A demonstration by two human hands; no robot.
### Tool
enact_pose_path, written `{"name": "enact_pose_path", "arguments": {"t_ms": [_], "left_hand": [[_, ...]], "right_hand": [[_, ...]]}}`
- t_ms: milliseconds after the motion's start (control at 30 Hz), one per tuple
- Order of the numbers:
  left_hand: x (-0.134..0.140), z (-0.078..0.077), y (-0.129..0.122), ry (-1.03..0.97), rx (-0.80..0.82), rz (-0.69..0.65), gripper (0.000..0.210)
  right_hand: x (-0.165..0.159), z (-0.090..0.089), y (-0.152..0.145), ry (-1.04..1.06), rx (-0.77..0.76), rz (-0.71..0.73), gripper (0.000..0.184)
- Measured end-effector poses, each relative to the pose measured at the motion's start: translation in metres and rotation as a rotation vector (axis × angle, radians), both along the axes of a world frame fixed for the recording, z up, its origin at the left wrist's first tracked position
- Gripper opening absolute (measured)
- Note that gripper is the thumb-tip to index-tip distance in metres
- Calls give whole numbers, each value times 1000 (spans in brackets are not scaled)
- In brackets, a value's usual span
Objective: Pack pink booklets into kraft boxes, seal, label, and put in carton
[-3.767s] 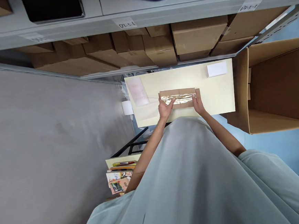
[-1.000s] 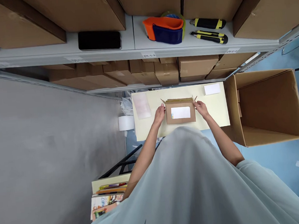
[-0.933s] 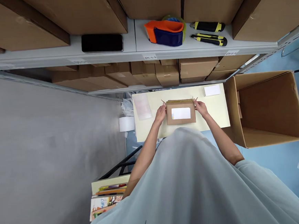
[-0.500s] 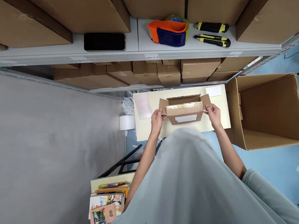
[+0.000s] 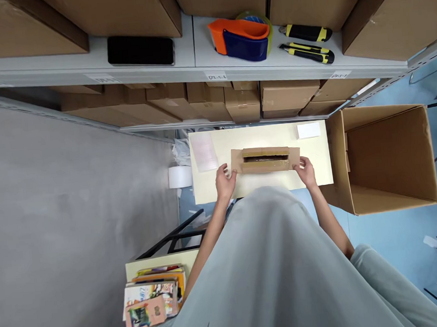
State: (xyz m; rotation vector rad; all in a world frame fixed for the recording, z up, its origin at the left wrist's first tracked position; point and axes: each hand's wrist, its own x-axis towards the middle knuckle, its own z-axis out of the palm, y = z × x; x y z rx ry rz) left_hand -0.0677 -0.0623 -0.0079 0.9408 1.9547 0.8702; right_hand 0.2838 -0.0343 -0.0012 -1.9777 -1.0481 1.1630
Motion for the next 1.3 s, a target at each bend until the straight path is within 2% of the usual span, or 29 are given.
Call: {"name": "enact_pose_path", "arguments": {"t_ms": [100,167,233,300,400,500,633,733,867,1000,1100,1200,1300], "left_hand": [[2,19,-4,311,252,-176,33],[7,30,-3,355,347,-333,29],[14,34,3,345,359,-470,31],[21,31,10,349,316,-581,35],[26,20,17,385,238,-669,47],[24,16,15,400,210,-685,48],[20,23,1,345,250,-694,19],[20,23,-10,332,263,-722,24],[23,7,-18,392,207,-774,15],[28,-10,-18,442,180,-769,32],[34,-18,-15,475,151,-733,25],[39,-23,-10,492,143,-699,17],[40,-25,-4,482,146,-697,12]], "right_hand": [[-1,20,10,-303,275,183,41],[-5,34,23,-382,383,376,36],[-11,44,39,-418,391,567,34],[-17,47,54,-468,335,718,35],[-23,45,72,-552,240,832,35],[-25,42,81,-609,200,851,39],[-31,41,92,-647,151,796,46],[-38,40,108,-638,86,718,47],[-45,33,130,-655,-37,681,46],[-48,23,139,-755,-133,752,39],[-46,12,137,-819,-117,819,42],[-42,0,134,-841,-46,877,53],[-40,-11,133,-849,-5,871,64]]}}
